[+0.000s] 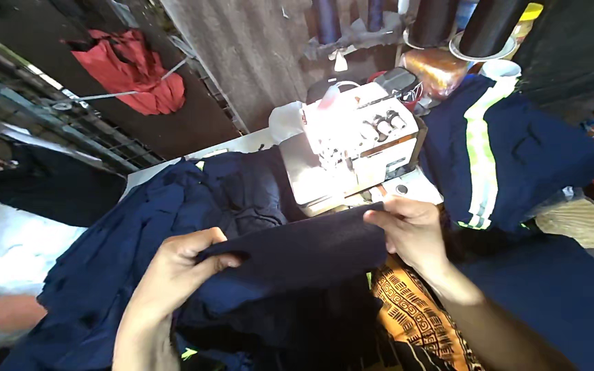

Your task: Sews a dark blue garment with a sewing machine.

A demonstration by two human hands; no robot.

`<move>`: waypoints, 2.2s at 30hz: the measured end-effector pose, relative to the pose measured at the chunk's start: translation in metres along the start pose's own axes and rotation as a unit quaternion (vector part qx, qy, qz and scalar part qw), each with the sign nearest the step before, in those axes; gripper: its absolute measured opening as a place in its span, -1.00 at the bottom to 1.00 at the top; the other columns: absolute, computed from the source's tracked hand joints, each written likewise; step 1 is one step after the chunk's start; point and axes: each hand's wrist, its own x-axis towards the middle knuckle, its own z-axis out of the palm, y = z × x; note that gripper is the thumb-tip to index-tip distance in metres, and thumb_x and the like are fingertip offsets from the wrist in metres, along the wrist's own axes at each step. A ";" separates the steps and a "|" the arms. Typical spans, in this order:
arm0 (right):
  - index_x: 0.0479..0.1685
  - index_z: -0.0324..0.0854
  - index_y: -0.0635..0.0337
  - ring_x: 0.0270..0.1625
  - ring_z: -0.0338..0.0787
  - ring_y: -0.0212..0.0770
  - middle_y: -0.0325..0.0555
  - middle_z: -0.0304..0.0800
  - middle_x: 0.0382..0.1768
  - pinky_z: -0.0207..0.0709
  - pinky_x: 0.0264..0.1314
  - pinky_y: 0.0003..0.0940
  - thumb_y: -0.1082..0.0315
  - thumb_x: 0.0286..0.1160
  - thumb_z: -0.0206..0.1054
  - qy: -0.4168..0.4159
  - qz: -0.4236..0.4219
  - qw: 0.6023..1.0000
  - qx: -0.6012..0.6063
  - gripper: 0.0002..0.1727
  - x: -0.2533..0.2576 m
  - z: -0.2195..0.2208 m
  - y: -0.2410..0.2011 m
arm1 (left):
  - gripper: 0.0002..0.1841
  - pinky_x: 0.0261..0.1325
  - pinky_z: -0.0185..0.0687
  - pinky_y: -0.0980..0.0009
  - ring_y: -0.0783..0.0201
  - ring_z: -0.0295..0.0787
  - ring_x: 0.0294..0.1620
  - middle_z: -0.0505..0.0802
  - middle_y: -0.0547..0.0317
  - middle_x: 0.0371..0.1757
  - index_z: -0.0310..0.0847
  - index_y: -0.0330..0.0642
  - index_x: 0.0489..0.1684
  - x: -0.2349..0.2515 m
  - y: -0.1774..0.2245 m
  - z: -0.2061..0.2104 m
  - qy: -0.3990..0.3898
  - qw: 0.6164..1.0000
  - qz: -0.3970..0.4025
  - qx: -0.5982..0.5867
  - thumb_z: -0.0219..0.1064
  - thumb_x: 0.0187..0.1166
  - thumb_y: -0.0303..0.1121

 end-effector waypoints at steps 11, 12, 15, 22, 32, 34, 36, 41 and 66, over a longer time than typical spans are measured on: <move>-0.18 0.82 0.18 -0.16 0.84 -0.01 0.00 0.84 -0.27 0.68 -0.10 0.12 0.11 0.50 0.46 -0.013 0.062 0.927 -0.370 -0.71 0.069 0.030 0.087 | -0.50 0.73 0.07 -0.34 -0.26 0.42 0.68 0.68 -0.15 0.55 0.66 -0.21 0.45 0.063 0.000 0.205 0.063 0.967 -0.046 0.242 0.21 0.69 -0.09; -0.08 0.81 0.15 -0.07 0.86 0.05 0.02 0.86 -0.15 0.69 -0.06 0.16 0.08 0.57 0.38 0.011 0.061 0.908 -0.414 -0.69 0.069 0.023 0.088 | -0.51 0.74 0.05 -0.33 -0.25 0.41 0.70 0.67 -0.12 0.56 0.67 -0.18 0.46 0.061 -0.001 0.209 0.061 0.962 -0.048 0.261 0.18 0.70 -0.09; 0.12 0.72 0.25 -0.06 0.79 0.09 0.13 0.75 -0.04 0.67 -0.06 0.13 0.19 0.60 0.35 0.077 0.060 0.904 -0.416 -0.68 0.063 0.004 0.087 | -0.49 0.74 0.06 -0.33 -0.23 0.36 0.73 0.64 -0.09 0.60 0.63 -0.16 0.50 0.061 0.000 0.205 0.058 0.956 -0.050 0.283 0.12 0.73 -0.07; 0.14 0.63 0.27 -0.66 0.42 -0.39 -0.18 0.56 -0.52 0.38 -0.57 -0.43 0.10 0.64 0.37 -0.199 0.411 0.880 -0.131 -0.60 -0.009 0.009 0.088 | -0.45 0.79 -0.02 -0.27 -0.14 0.28 0.78 0.58 -0.06 0.65 0.61 -0.13 0.52 0.079 -0.001 0.193 -0.004 0.952 -0.081 0.294 0.00 0.80 0.02; -0.65 0.66 0.19 -0.47 0.55 -0.40 -0.29 0.57 -0.64 0.43 -0.28 -0.28 0.04 0.46 0.47 -0.131 0.246 0.945 -0.171 -0.56 -0.056 -0.007 0.092 | -0.48 0.83 0.06 -0.05 -0.29 0.19 0.80 0.58 -0.29 0.61 0.54 -0.47 0.48 0.010 -0.028 0.159 0.213 0.965 -0.069 0.135 0.13 0.69 -0.24; -0.61 0.67 0.25 -0.41 0.59 -0.28 -0.17 0.61 -0.58 0.47 -0.23 -0.18 0.02 0.47 0.47 -0.135 0.226 0.942 -0.207 -0.53 -0.033 -0.003 0.087 | -0.51 0.83 0.03 -0.04 -0.34 0.24 0.75 0.63 -0.44 0.49 0.55 -0.61 0.36 -0.032 -0.038 0.146 0.316 0.928 -0.078 0.180 0.12 0.69 -0.29; -0.56 0.65 0.28 -0.33 0.63 -0.16 -0.08 0.62 -0.52 0.48 -0.15 -0.07 0.00 0.50 0.44 -0.152 0.229 0.931 -0.240 -0.51 -0.008 0.002 0.084 | -0.51 0.79 0.08 0.03 -0.33 0.27 0.72 0.57 -0.59 0.47 0.47 -0.70 0.35 -0.081 -0.047 0.132 0.393 0.883 -0.121 0.227 0.15 0.64 -0.36; -0.68 0.64 0.22 -0.43 0.62 -0.21 -0.16 0.60 -0.63 0.47 -0.23 -0.05 0.07 0.44 0.52 -0.094 0.187 0.949 -0.237 -0.54 0.031 0.016 0.094 | -0.22 0.71 0.19 0.21 -0.17 0.17 0.74 0.20 -0.63 0.71 -0.06 -0.67 0.73 -0.177 -0.073 0.121 0.542 0.765 -0.332 0.108 0.28 0.62 -0.38; -0.26 0.87 0.26 -0.15 0.76 -0.61 -0.26 0.85 -0.25 0.64 -0.02 -0.72 0.40 0.49 0.41 -0.091 0.151 0.980 -0.093 -0.85 -0.110 -0.035 0.098 | -0.68 0.29 0.76 0.26 0.37 0.83 0.16 0.87 0.31 0.06 0.45 -0.04 0.25 -0.184 -0.062 0.025 0.499 0.754 -0.287 -0.316 -0.22 0.85 -0.23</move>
